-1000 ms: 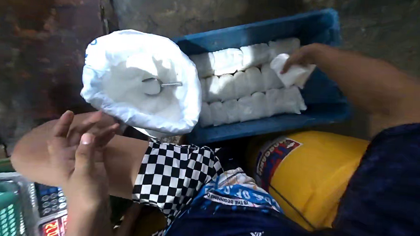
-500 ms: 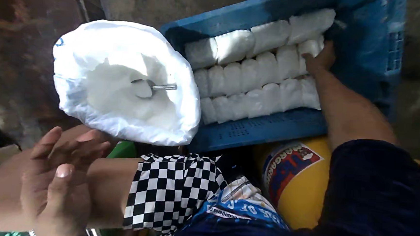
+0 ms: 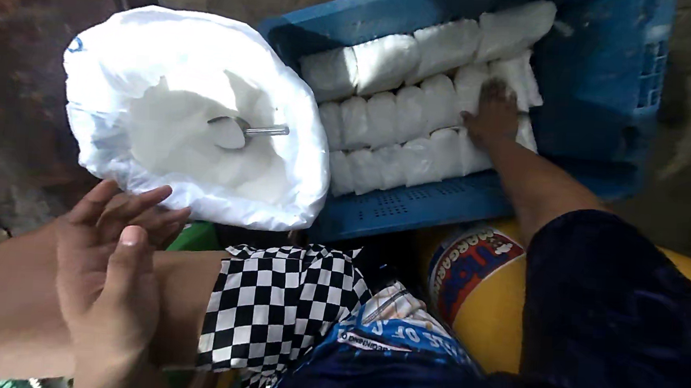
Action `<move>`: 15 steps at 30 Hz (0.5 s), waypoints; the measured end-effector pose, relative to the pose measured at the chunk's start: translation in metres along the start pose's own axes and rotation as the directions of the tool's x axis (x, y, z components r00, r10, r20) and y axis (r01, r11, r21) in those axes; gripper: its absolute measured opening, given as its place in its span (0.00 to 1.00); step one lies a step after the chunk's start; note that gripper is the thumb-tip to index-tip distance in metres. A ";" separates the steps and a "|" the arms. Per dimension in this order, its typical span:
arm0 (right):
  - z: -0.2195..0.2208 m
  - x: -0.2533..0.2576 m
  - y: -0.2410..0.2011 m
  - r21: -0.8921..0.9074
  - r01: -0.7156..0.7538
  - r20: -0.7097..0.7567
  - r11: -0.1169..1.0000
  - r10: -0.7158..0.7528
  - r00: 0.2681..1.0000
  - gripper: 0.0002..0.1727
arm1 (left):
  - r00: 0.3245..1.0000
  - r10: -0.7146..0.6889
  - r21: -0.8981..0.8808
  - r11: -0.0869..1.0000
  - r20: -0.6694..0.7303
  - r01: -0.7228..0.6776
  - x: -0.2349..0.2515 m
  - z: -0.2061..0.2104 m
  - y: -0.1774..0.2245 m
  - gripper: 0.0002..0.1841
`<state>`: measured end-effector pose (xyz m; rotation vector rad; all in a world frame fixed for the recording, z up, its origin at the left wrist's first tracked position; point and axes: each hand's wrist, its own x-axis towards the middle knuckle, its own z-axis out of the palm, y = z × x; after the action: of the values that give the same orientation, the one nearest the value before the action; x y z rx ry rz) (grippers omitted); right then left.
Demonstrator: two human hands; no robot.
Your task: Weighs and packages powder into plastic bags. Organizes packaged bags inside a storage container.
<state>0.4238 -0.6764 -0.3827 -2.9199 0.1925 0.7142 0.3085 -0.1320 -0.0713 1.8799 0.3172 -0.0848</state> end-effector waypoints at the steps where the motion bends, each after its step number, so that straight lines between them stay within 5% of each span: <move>1: -0.003 0.001 0.004 -0.004 -0.015 0.052 1.000 0.015 0.999 0.50 | 1.000 0.000 0.011 1.000 0.010 0.000 0.000 -0.001 0.000 0.32; 4: -0.020 0.005 0.005 -0.018 0.038 0.108 0.999 -0.036 0.994 0.52 | 1.000 -0.006 0.071 0.997 0.026 0.004 0.000 0.007 0.003 0.31; 6: -0.037 0.000 0.003 -0.026 0.064 0.022 0.998 -0.063 0.998 0.46 | 1.000 0.003 0.103 0.995 0.030 -0.006 -0.004 0.009 0.007 0.30; 10: -0.050 -0.010 0.021 0.134 -0.186 0.092 0.973 0.174 0.980 0.59 | 0.990 0.127 -0.023 0.992 0.066 -0.126 -0.020 0.003 0.009 0.24; 15: -0.094 -0.009 -0.005 0.222 -0.367 0.166 0.903 0.336 0.927 0.38 | 0.959 0.272 -0.278 0.918 -0.076 -0.282 -0.031 0.003 0.010 0.16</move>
<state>0.4586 -0.6856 -0.2953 -2.6134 0.7555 0.8461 0.2820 -0.1432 -0.0567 1.6206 0.0779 0.1793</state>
